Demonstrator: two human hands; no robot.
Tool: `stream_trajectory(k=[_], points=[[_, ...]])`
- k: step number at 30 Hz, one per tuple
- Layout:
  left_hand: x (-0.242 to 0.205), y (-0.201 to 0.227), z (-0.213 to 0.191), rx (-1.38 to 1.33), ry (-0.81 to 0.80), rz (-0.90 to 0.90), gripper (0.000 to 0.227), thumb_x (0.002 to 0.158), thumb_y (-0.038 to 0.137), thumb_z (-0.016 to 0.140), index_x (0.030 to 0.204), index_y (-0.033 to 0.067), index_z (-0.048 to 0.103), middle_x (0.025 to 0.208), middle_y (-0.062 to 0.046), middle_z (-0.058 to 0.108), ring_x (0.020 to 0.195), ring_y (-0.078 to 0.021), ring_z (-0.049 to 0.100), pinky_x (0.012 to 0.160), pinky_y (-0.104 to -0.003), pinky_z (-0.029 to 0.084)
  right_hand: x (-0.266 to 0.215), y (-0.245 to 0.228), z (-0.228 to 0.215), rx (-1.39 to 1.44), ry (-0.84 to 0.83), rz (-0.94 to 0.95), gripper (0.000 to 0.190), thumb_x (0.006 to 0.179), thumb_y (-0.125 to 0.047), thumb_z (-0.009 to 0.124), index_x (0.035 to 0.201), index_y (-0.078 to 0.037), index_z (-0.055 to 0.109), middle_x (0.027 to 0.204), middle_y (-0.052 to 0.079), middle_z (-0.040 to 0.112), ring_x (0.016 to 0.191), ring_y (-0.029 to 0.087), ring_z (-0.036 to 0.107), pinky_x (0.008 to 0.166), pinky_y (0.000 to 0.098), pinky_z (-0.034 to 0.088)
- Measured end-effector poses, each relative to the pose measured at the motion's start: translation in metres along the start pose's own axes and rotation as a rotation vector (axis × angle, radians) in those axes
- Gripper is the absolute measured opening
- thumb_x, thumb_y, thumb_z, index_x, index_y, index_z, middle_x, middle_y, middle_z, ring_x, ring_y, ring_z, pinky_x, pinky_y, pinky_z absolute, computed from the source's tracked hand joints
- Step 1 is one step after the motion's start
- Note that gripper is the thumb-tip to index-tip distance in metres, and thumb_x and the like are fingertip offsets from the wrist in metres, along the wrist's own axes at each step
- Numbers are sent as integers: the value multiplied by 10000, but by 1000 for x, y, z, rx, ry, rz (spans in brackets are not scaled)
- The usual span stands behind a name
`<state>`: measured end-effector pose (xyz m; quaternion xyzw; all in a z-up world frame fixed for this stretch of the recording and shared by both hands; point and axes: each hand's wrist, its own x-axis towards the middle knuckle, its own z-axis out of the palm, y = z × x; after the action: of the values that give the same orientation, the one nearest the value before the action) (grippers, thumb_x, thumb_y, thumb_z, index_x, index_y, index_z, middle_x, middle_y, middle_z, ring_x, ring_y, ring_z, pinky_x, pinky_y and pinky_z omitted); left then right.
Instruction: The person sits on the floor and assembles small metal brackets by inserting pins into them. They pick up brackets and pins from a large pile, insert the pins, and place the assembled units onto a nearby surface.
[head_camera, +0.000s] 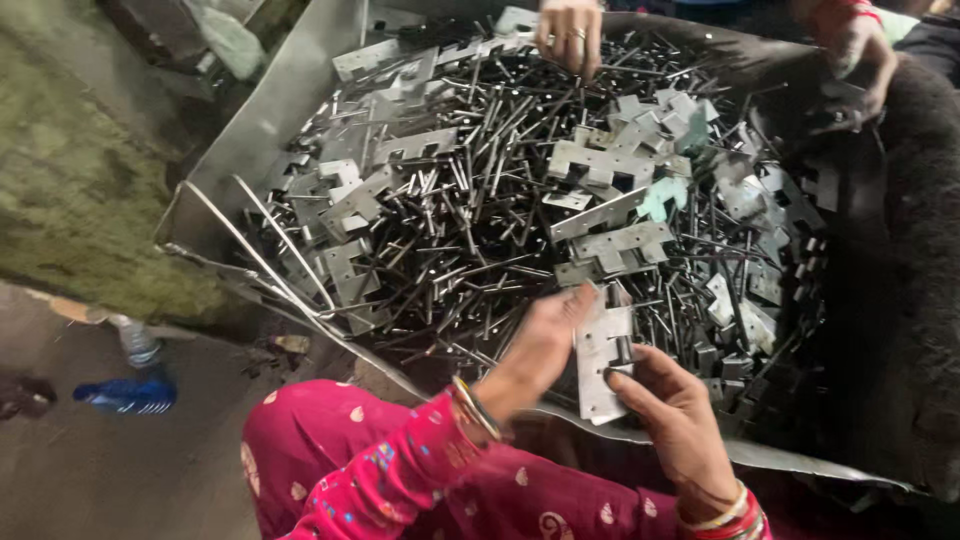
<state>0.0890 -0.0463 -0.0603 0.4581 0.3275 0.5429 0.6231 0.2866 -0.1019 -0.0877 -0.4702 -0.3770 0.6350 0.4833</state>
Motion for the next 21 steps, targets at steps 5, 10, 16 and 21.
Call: stream_trajectory(k=[5,10,16,21], points=[[46,28,-147,1510,455,526,199,964,150,625,835,53,743,891,-141,715,892,-347,646,840,-482,497,-3,-9,-13,-45,91,38,416,897,-25,670,1304,50,631,1126,98,740,967,139,692,836,276,551],[66,19,-280,1680,779,364,304,890,218,681,1060,-32,712,1009,-233,704,968,-421,658,846,-531,493,-14,-33,-18,-102,146,1,405,910,-45,676,1293,82,640,1121,117,737,952,152,684,831,299,537],[67,-26,-334,1868,830,44,306,905,329,775,919,27,725,935,-213,704,913,-400,685,852,-506,540,-20,-56,-66,-316,300,-124,318,907,-92,698,1194,44,695,1035,64,738,919,108,652,815,261,526],[78,-70,-385,1810,717,-100,333,942,273,743,1016,-44,670,986,-280,690,937,-453,672,852,-534,526,6,-91,-179,-890,719,-620,230,930,-116,726,1096,40,693,821,50,623,748,90,531,662,292,461]])
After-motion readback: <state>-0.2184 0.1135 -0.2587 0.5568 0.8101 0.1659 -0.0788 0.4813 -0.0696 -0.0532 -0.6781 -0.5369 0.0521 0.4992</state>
